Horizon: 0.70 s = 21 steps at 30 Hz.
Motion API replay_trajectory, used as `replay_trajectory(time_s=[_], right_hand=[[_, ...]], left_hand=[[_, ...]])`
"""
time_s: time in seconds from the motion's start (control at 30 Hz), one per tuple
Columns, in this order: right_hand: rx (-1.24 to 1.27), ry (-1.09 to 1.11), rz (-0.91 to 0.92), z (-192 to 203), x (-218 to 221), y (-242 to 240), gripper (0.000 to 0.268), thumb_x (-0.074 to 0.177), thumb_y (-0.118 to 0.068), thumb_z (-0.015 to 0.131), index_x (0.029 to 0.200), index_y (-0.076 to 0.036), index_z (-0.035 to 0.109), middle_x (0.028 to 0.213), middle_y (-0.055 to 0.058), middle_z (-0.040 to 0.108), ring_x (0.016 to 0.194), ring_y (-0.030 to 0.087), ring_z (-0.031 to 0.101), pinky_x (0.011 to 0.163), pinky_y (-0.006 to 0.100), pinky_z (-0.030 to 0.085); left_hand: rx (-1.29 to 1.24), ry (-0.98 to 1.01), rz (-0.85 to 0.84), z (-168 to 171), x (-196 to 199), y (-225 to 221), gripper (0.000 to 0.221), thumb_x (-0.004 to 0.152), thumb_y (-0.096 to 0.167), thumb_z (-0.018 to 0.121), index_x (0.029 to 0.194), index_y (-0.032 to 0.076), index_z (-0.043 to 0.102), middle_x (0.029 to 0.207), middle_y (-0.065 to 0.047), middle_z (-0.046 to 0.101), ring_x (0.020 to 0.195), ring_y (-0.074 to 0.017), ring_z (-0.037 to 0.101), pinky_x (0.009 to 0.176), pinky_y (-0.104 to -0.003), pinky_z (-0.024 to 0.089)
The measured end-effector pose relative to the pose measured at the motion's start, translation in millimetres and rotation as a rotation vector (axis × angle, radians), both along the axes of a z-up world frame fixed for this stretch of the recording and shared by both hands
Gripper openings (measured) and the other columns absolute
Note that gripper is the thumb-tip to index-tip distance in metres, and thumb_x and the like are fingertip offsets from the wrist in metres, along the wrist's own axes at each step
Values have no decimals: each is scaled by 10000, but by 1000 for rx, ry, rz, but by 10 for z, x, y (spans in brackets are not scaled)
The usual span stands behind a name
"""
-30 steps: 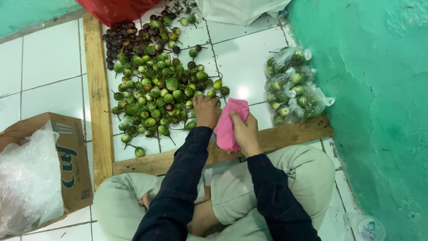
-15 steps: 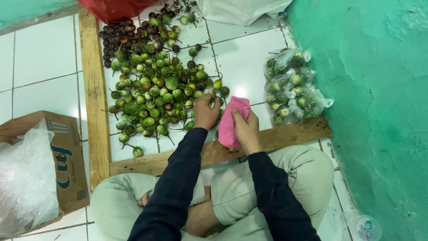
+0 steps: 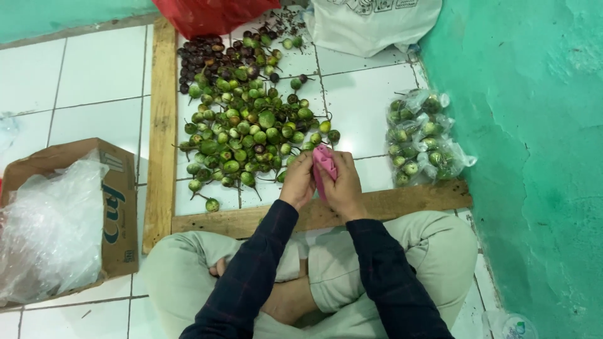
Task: Manually cleaning small green fruits with a cloth and placing them into individual plastic bags while sitting on the floor.
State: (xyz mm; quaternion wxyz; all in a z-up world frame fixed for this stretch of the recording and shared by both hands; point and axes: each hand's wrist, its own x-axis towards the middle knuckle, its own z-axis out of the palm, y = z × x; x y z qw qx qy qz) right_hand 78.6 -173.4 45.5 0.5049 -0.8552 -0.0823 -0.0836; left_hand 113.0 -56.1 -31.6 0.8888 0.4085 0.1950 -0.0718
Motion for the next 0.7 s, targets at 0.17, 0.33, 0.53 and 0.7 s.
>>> replay_trajectory(time_s=[0.17,0.33,0.53,0.7], right_hand=[[-42,-119,-28,-182,-21,48,211,1057,-239,541,1082,-65,657,902,109,545,860,357,650,769,429,525],[180,-68,-73,325,-179,107,324,1108,-225,473,932,-20,652,801,170,629,805,375,669,742,449,521],[230,27,81,42,-200,148,318,1103,-331,441,1071,-69,617,937,127,601,914,324,639,840,456,500],[-24,-77,144,-2,-195,181,295,1055,-341,578,1101,-51,601,1007,142,563,980,424,635,830,487,526]], left_hand=[[-205,87,-40,-235,-172,183,89,960,90,661,884,100,707,809,-26,703,769,-146,696,731,-273,576],[-312,159,-5,-194,-333,259,19,923,49,690,911,47,705,788,-79,729,750,-161,734,720,-259,586],[-234,83,5,40,-402,319,71,994,83,663,945,47,699,838,-82,698,813,-207,724,786,-300,594],[-165,40,-111,-33,-426,421,91,986,146,715,1021,62,711,949,-65,707,901,-183,698,846,-315,593]])
